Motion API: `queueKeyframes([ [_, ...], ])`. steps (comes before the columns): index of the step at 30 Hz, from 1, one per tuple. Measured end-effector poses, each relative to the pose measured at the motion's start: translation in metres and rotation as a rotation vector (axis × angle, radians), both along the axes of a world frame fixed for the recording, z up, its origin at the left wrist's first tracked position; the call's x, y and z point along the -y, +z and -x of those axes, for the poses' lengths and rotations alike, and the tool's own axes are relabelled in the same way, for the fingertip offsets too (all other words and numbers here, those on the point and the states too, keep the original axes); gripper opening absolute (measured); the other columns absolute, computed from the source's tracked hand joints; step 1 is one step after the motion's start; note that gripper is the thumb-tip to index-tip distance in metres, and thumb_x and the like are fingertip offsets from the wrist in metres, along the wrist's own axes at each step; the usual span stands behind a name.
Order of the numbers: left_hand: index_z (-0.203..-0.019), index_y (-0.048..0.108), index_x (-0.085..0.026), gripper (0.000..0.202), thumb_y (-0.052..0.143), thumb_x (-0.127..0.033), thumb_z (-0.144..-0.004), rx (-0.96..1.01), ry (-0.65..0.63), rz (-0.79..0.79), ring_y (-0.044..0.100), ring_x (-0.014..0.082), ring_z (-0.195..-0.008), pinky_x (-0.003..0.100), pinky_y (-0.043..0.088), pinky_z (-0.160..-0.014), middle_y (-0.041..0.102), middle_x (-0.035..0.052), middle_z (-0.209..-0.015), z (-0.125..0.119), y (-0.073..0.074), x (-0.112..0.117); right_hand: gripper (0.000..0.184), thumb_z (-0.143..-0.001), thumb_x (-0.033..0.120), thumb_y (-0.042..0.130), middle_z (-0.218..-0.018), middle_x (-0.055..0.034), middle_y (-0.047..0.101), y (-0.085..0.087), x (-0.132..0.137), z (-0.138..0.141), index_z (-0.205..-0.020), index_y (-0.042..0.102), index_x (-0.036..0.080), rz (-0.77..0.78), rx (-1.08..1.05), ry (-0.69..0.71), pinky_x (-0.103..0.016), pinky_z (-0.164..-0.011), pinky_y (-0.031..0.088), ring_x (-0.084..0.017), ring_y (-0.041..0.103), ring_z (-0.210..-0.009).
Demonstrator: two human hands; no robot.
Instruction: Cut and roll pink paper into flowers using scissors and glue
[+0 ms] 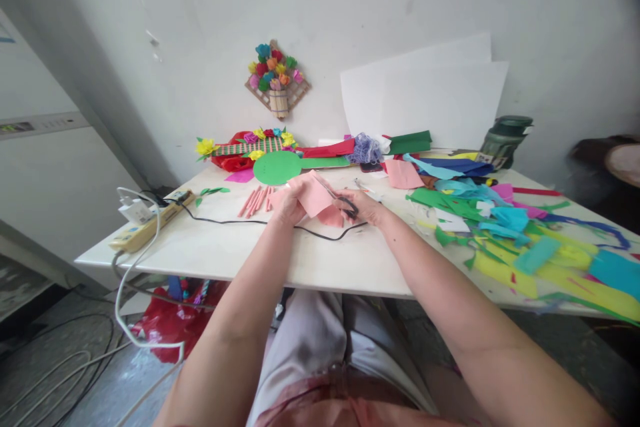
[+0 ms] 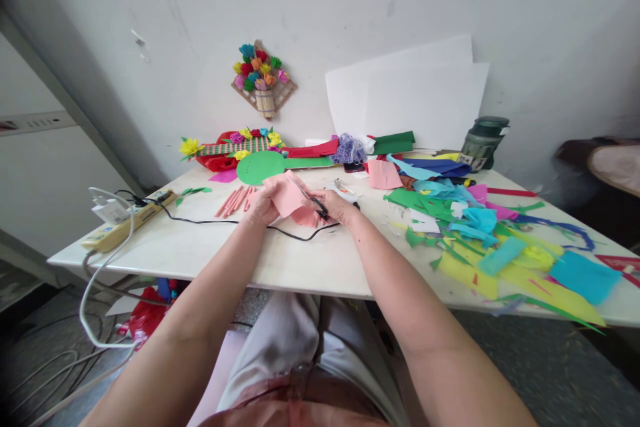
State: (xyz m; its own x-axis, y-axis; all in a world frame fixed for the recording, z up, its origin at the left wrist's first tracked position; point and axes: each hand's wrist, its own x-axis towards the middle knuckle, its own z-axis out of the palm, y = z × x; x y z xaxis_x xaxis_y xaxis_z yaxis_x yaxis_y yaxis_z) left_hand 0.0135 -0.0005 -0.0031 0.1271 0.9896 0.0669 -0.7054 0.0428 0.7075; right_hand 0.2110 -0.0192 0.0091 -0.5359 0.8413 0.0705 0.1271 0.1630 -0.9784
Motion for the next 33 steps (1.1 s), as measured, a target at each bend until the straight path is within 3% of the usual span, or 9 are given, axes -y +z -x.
queueKeyframes([
  [11,-0.096,0.059,-0.011,0.023,0.063,-0.017,-0.073,-0.036,-0.038,0.040,0.062,0.0274,-0.102,0.044,0.042,-0.100,0.069,0.0132,-0.091,-0.0059,0.0023,0.0045,0.036,-0.074,0.051,0.060,-0.047,0.0034,0.055,-0.0015,-0.0019,0.0001,-0.071,0.048,0.018,-0.007,0.004,0.007,-0.017,-0.031,0.030,-0.008,0.046,-0.033],
  [21,-0.095,0.059,-0.011,0.024,0.064,-0.018,-0.073,-0.038,-0.077,0.005,0.062,0.0270,-0.102,0.043,0.042,-0.101,0.070,0.0122,-0.092,-0.0055,0.0016,0.0043,0.037,-0.072,0.051,0.062,-0.045,0.0062,0.049,-0.0025,-0.0026,0.0031,-0.067,0.044,0.018,0.028,-0.008,-0.015,-0.017,-0.029,0.027,-0.006,0.042,-0.031],
  [33,-0.099,0.058,-0.012,0.025,0.062,-0.017,-0.075,-0.032,-0.083,-0.041,0.061,0.0263,-0.105,0.042,0.042,-0.100,0.069,0.0118,-0.096,-0.0049,0.0004,0.0018,0.027,-0.071,0.040,0.064,-0.043,0.0071,0.047,-0.0029,-0.0018,0.0076,-0.071,0.049,0.018,0.004,-0.012,-0.092,-0.016,-0.028,0.023,-0.005,0.039,-0.029],
])
